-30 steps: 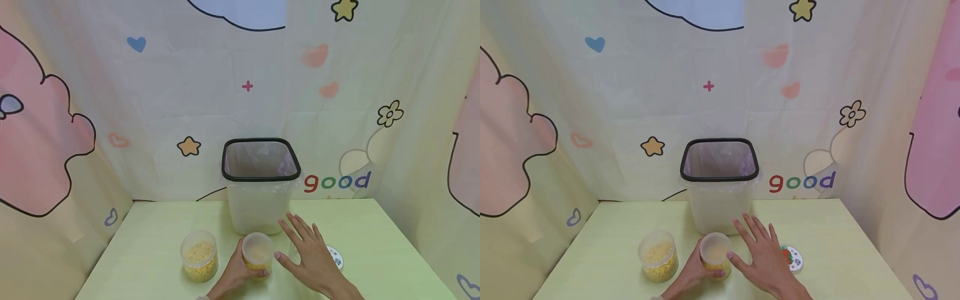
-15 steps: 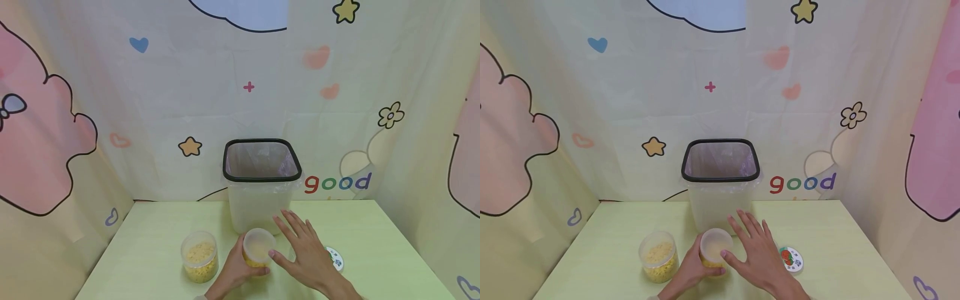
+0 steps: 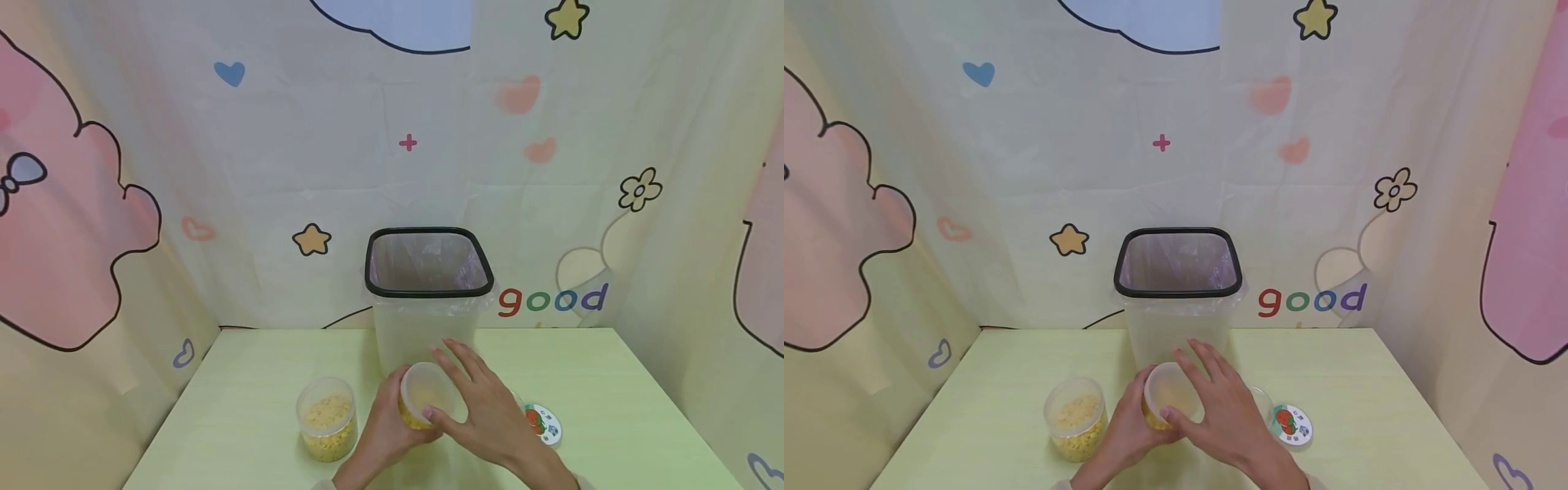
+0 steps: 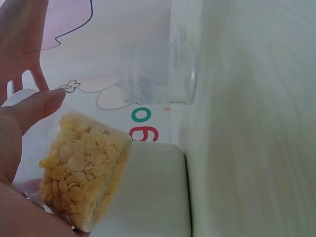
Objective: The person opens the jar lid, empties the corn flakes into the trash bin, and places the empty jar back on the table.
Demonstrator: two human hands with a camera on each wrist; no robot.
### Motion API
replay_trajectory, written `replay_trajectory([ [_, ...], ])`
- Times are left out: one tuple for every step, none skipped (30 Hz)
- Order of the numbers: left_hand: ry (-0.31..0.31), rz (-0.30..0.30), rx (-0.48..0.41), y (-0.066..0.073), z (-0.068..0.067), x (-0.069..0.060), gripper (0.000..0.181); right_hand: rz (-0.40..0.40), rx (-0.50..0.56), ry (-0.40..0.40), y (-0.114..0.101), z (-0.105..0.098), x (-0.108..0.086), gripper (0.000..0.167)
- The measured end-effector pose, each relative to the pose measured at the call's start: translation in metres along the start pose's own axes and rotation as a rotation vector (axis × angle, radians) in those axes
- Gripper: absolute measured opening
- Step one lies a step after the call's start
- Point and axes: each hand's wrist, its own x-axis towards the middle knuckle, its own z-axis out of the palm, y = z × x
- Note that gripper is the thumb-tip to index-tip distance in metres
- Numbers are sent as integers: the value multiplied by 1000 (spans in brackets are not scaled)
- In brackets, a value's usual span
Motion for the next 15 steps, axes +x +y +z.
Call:
replay_trajectory([
  [12,16,13,2,0,0,97,-2,-1,3,-1,1,1,79],
  [25,29,33,4,0,0,96,-4,0,6,-2,1,1,79],
  [41,44,56,5,0,0,96,-5,1,8,-3,2,2,78],
  [58,62,81,7,0,0,95,-6,2,8,-4,3,2,78],
  [75,78,108,8,1,0,95,-3,4,7,-5,4,2,78],
  [94,97,139,9,1,0,94,0,8,4,-5,5,3,78],
  [114,119,165,10,2,0,94,2,11,2,-6,5,3,78],
  [130,136,191,10,2,0,93,8,16,-1,-7,6,3,78],
  [147,155,213,11,3,0,93,14,17,-5,-8,6,3,78],
  [161,172,234,11,3,0,94,23,18,-11,-9,7,4,78],
  [172,188,253,11,4,0,94,34,19,-18,-10,7,4,78],
  [182,203,273,11,4,0,95,46,19,-25,-10,7,4,78],
  [191,216,290,12,4,0,95,59,17,-32,-11,7,4,77],
  [200,228,312,12,4,0,96,73,17,-40,-12,8,4,77],
  [209,240,332,12,4,1,97,86,17,-48,-12,8,5,77],
])
